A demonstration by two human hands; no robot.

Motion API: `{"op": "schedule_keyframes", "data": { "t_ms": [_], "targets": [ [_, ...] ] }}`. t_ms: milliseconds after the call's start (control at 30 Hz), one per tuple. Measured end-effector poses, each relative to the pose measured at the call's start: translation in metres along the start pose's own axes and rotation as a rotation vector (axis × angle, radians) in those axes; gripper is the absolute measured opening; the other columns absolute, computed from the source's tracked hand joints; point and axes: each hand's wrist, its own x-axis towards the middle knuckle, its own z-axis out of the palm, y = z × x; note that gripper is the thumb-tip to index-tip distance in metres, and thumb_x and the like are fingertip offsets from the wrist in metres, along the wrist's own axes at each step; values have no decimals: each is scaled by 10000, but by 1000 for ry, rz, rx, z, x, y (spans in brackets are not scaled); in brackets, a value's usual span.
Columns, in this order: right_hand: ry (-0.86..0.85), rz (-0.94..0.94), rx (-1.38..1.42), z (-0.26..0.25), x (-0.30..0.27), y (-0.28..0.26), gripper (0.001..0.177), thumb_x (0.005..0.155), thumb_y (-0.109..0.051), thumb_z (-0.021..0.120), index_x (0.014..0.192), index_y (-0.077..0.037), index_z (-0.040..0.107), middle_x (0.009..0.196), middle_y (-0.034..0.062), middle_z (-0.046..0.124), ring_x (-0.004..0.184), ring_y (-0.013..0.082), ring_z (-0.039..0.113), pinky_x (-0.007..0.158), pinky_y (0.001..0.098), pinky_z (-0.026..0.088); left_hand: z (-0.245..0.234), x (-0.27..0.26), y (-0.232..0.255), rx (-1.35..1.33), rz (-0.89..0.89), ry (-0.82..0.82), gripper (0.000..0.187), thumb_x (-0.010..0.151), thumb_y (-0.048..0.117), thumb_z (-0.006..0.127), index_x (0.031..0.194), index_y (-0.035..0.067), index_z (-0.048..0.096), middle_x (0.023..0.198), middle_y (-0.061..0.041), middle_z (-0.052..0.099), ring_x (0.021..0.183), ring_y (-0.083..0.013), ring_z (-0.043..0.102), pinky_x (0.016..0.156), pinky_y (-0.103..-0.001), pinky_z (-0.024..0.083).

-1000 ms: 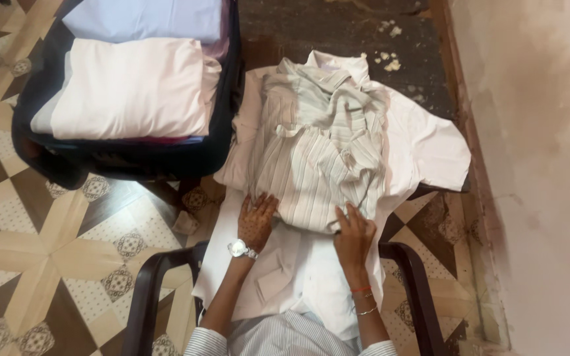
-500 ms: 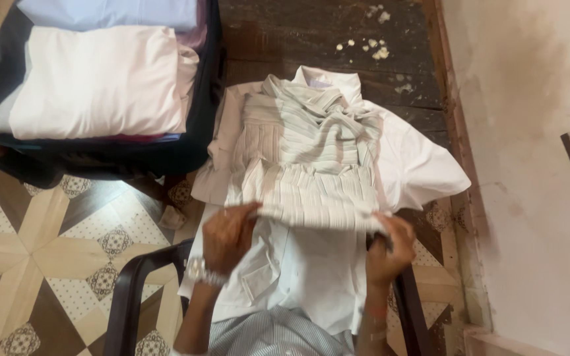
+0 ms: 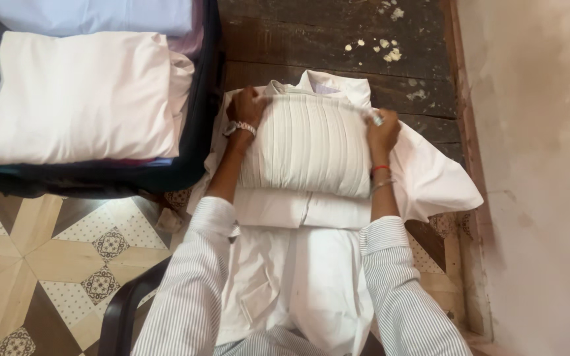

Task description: The person buttons a striped shirt while seated, folds it, and then places it into a suitcase containing other items of clothing.

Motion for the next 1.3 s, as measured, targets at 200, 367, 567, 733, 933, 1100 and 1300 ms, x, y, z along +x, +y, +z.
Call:
{"op": "schedule_keyframes", "data": {
  "t_ms": [200, 367, 567, 733, 933, 1100, 1300],
  "targets": [
    [87, -138, -195, 30, -20, 56, 361, 860, -315, 847, 998, -22, 687, 1122, 119, 602, 1103, 342, 538, 943, 451, 440, 32, -6, -19, 120, 47, 71, 529, 863, 585, 723, 937, 62, 694, 1069, -139, 642, 936, -322, 623, 738, -483, 499],
    [190, -195, -403, 23, -24, 33, 269, 887, -312, 809, 874, -72, 686, 1175, 108, 612, 1140, 332, 496, 954, 490, 354, 22, -4, -12, 169, 178, 148, 470, 947, 509, 674, 927, 43, 738, 1130, -141, 635, 1055, -327, 577, 924, -501, 428],
    [461, -328, -72, -13, -49, -1, 260, 1040, -331, 650, 985, -77, 638, 1051, 59, 651, 999, 246, 585, 849, 393, 489, -76, -71, 37, -43, 268, 42, 450, 973, 469, 623, 1004, 25, 693, 1144, -172, 616, 910, -303, 608, 758, -450, 469],
    [590, -327, 277, -62, -60, -35, 358, 1106, -407, 570, 984, -71, 587, 920, 30, 619, 800, 172, 610, 723, 293, 580, -160, -84, 93, -244, 242, 9, 469, 982, 460, 573, 1079, 9, 653, 1168, -208, 593, 766, -283, 635, 596, -401, 505],
    [725, -507, 358, -143, -55, -157, 469, 1164, -509, 518, 1011, -66, 516, 982, 30, 530, 871, 179, 563, 850, 338, 521, -212, -6, 118, -217, 544, 519, 552, 1087, 469, 471, 1306, -31, 554, 1342, -287, 526, 744, -253, 646, 529, -334, 536],
    [661, -681, 586, -147, -36, -292, 467, 1036, -484, 703, 1012, -44, 548, 938, 48, 519, 846, 192, 540, 773, 349, 484, -314, 43, 30, 19, 583, 707, 549, 1117, 474, 517, 1299, -42, 561, 1270, -273, 555, 858, -315, 678, 626, -378, 554],
    [-71, -504, 1112, -13, -1, -370, 362, 955, -100, 868, 1255, -9, 686, 1157, 103, 740, 991, 190, 698, 879, 371, 590, -384, 110, -173, 413, -12, 509, 577, 1059, 529, 601, 1197, -30, 631, 1154, -272, 605, 851, -356, 691, 656, -421, 561]
  ]
}}
